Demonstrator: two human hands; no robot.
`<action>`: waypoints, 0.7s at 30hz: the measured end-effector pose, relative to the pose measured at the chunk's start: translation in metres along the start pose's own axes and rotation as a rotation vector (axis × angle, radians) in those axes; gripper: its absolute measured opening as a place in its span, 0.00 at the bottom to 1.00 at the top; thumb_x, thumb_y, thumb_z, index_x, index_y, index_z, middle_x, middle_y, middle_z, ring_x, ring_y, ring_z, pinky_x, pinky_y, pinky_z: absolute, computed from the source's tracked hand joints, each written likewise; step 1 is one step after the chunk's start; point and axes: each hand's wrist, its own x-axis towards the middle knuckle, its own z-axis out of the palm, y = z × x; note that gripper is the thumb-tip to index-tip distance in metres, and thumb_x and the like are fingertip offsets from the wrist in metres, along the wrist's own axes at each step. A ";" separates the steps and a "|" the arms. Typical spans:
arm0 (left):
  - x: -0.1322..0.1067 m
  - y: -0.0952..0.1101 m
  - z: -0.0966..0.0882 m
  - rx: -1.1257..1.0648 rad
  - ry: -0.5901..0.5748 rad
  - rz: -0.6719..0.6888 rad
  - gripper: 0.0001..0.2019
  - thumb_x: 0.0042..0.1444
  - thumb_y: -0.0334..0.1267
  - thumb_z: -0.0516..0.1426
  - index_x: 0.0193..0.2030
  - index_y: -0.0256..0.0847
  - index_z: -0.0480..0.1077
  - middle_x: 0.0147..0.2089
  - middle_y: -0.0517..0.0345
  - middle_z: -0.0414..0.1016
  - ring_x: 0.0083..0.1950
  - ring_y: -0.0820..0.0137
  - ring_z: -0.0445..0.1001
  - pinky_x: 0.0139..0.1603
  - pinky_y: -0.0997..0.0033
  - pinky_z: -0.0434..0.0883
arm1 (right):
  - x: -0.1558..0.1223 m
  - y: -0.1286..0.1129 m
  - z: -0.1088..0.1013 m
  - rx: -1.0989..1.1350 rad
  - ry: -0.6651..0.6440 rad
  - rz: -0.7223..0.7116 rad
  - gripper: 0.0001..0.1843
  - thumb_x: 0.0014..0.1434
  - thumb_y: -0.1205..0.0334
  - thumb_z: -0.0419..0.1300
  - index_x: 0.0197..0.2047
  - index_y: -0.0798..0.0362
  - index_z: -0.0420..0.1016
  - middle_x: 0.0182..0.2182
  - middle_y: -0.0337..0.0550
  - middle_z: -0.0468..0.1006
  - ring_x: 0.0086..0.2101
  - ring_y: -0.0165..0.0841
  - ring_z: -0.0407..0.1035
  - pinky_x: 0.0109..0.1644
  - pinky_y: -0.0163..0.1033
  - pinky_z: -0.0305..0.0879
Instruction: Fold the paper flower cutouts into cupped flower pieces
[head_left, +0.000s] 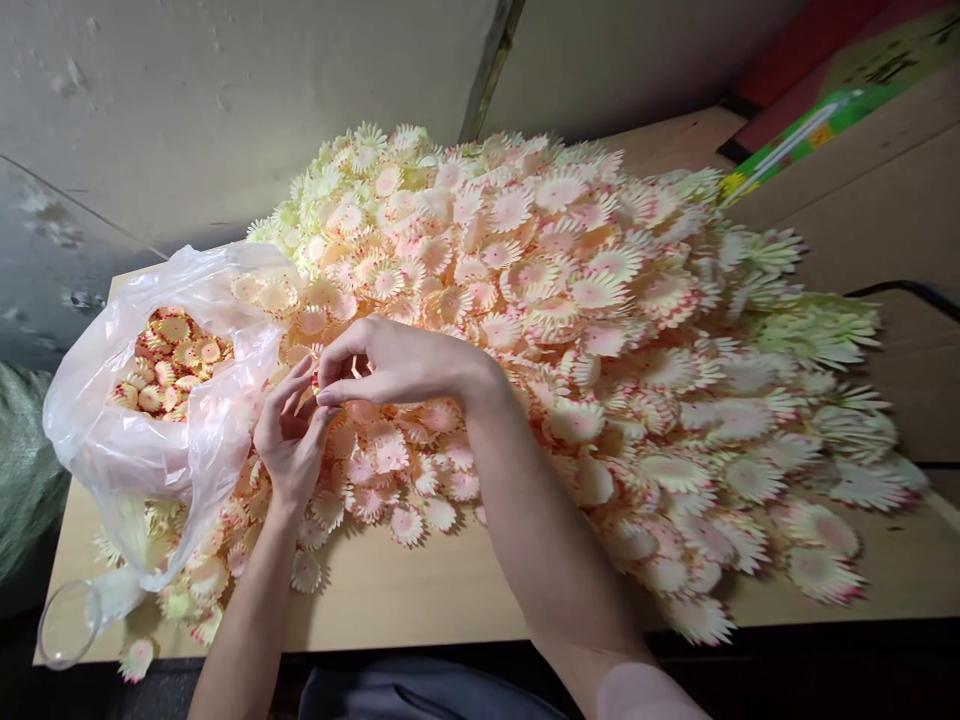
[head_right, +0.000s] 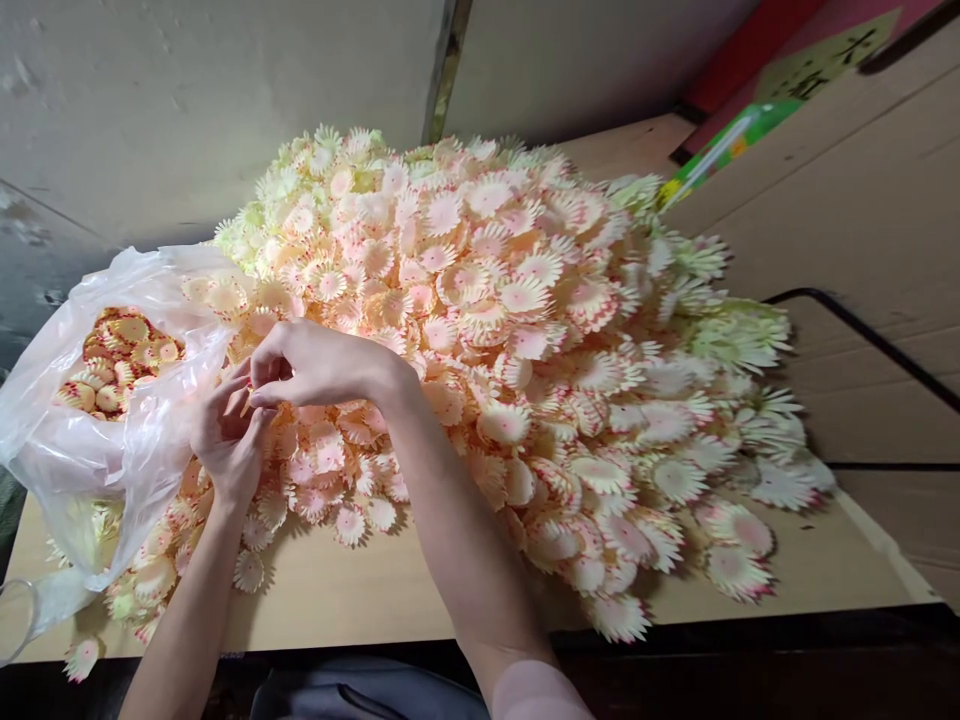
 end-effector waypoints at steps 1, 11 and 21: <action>-0.001 0.000 0.000 -0.017 0.006 -0.019 0.17 0.55 0.37 0.66 0.51 0.49 0.73 0.55 0.53 0.78 0.56 0.61 0.79 0.54 0.59 0.80 | 0.000 0.000 0.000 0.004 0.001 0.008 0.03 0.56 0.68 0.64 0.32 0.59 0.79 0.28 0.41 0.79 0.29 0.28 0.70 0.33 0.34 0.62; 0.001 -0.001 -0.003 -0.069 0.044 -0.134 0.19 0.47 0.42 0.71 0.46 0.46 0.78 0.45 0.55 0.83 0.48 0.62 0.83 0.46 0.65 0.82 | 0.004 0.016 0.000 0.339 -0.043 -0.003 0.12 0.50 0.59 0.72 0.30 0.59 0.78 0.27 0.43 0.81 0.30 0.30 0.75 0.35 0.35 0.70; 0.004 -0.003 -0.005 -0.103 0.083 -0.179 0.23 0.38 0.43 0.74 0.44 0.48 0.80 0.44 0.56 0.84 0.46 0.63 0.83 0.51 0.62 0.80 | 0.004 0.022 -0.001 0.485 -0.054 -0.027 0.19 0.47 0.53 0.75 0.32 0.59 0.78 0.29 0.44 0.82 0.31 0.30 0.76 0.39 0.37 0.74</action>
